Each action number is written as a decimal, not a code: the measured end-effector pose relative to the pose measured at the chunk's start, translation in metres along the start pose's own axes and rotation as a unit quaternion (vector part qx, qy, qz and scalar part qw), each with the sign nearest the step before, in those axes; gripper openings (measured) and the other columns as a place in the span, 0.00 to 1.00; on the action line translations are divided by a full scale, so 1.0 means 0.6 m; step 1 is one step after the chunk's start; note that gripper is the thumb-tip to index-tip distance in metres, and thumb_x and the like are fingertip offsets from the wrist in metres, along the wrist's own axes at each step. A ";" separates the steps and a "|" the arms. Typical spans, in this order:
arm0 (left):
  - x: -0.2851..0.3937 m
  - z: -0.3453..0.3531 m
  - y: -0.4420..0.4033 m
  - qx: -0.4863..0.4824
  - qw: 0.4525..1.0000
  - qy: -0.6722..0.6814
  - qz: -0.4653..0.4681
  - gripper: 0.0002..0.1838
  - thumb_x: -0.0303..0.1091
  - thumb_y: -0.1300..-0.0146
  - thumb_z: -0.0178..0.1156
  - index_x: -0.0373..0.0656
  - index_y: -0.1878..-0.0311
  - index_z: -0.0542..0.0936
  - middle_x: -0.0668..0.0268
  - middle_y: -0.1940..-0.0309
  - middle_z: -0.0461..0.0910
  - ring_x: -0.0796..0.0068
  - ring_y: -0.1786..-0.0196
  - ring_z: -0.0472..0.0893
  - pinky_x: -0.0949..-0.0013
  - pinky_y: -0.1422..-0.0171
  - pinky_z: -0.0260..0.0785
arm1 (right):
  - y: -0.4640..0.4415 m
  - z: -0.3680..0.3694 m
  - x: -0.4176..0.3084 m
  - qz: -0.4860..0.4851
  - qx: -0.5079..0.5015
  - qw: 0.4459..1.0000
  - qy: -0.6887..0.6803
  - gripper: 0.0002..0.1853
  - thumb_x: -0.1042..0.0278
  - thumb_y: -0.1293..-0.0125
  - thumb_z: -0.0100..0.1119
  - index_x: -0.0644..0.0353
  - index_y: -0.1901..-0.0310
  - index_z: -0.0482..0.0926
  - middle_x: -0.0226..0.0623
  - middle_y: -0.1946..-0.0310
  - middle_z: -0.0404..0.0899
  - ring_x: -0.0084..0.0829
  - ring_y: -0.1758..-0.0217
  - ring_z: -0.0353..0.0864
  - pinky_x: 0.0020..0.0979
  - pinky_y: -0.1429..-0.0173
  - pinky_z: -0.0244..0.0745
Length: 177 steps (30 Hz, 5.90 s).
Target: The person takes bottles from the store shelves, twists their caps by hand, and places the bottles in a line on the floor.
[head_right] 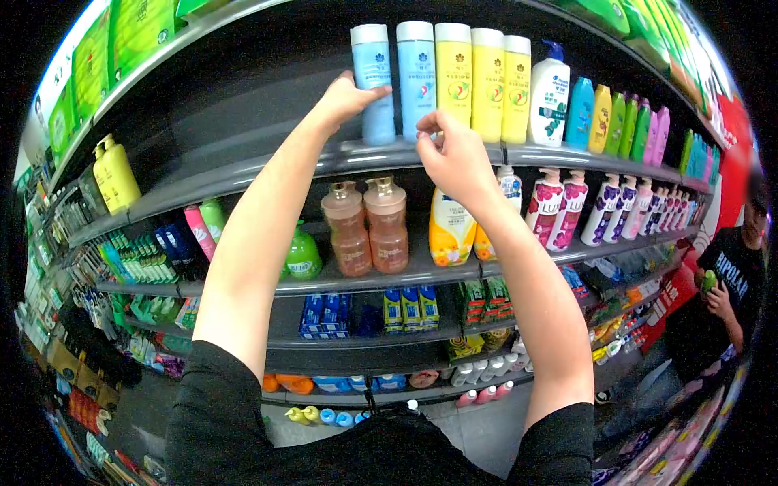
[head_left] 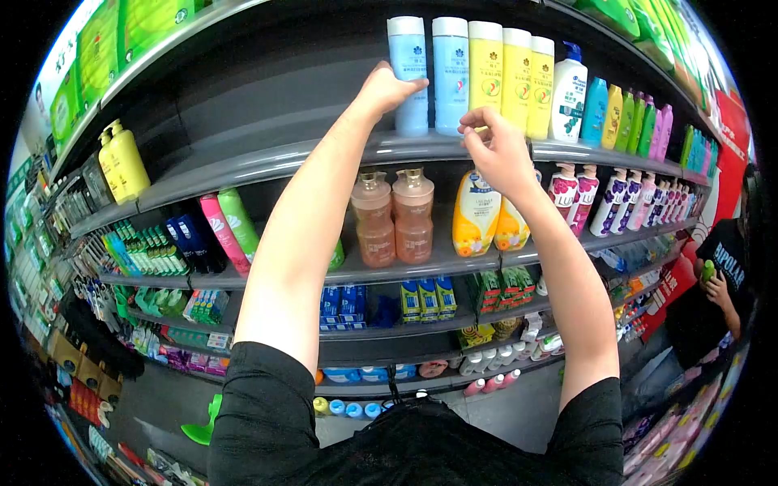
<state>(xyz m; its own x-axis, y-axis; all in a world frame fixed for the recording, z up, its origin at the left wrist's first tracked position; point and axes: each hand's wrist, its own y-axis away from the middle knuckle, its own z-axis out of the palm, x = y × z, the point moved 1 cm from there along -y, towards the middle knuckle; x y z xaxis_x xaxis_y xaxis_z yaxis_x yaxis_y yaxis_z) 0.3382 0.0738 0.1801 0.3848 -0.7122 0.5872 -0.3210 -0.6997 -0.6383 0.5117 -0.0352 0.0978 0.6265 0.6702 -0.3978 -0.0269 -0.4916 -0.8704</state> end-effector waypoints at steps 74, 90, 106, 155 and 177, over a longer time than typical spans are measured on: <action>-0.076 0.260 0.478 -0.176 0.949 0.249 -0.082 0.30 0.50 0.38 0.59 0.32 0.44 0.70 0.47 0.56 0.80 0.52 0.52 0.81 0.59 0.47 0.72 | 0.491 0.030 -0.048 0.280 -0.021 0.959 -0.035 0.41 0.58 0.39 0.64 0.68 0.31 0.56 0.57 0.39 0.69 0.44 0.37 0.73 0.36 0.37 0.67; -0.085 0.259 0.501 -0.183 0.940 0.280 -0.074 0.31 0.53 0.37 0.58 0.33 0.43 0.69 0.45 0.57 0.80 0.50 0.51 0.81 0.59 0.47 0.72 | 0.520 0.043 -0.048 0.282 -0.028 0.959 -0.005 0.41 0.62 0.42 0.66 0.68 0.31 0.57 0.60 0.38 0.68 0.49 0.36 0.71 0.39 0.36 0.67; -0.073 0.253 0.539 -0.224 0.968 0.108 -0.012 0.35 0.39 0.43 0.64 0.38 0.36 0.61 0.43 0.46 0.73 0.44 0.43 0.74 0.52 0.42 0.69 | 0.439 0.011 -0.065 0.388 0.027 0.905 -0.170 0.40 0.63 0.54 0.76 0.63 0.39 0.66 0.37 0.46 0.73 0.29 0.41 0.71 0.33 0.36 0.65; -0.164 0.245 0.577 -0.373 0.905 0.203 -0.016 0.44 0.48 0.42 0.65 0.31 0.31 0.57 0.35 0.50 0.75 0.43 0.46 0.78 0.55 0.44 0.71 | 0.497 0.068 -0.031 0.385 -0.023 0.913 -0.132 0.34 0.68 0.58 0.79 0.63 0.47 0.73 0.34 0.55 0.80 0.25 0.51 0.78 0.31 0.42 0.73; -0.211 0.236 0.603 -0.448 0.865 0.207 -0.094 0.42 0.46 0.44 0.67 0.33 0.33 0.61 0.41 0.44 0.74 0.45 0.40 0.74 0.56 0.38 0.68 | 0.559 0.122 -0.016 0.454 -0.049 0.861 -0.224 0.37 0.66 0.54 0.78 0.63 0.43 0.69 0.33 0.52 0.77 0.25 0.48 0.75 0.31 0.42 0.71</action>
<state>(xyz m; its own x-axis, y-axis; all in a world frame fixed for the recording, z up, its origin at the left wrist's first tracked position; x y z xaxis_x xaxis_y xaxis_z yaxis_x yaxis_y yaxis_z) 0.2961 -0.0812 -0.1956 0.2195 -0.4103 0.8852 -0.8996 -0.4363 0.0208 0.4400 -0.1657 -0.2116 0.0179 0.1222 -0.9923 -0.2666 -0.9560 -0.1225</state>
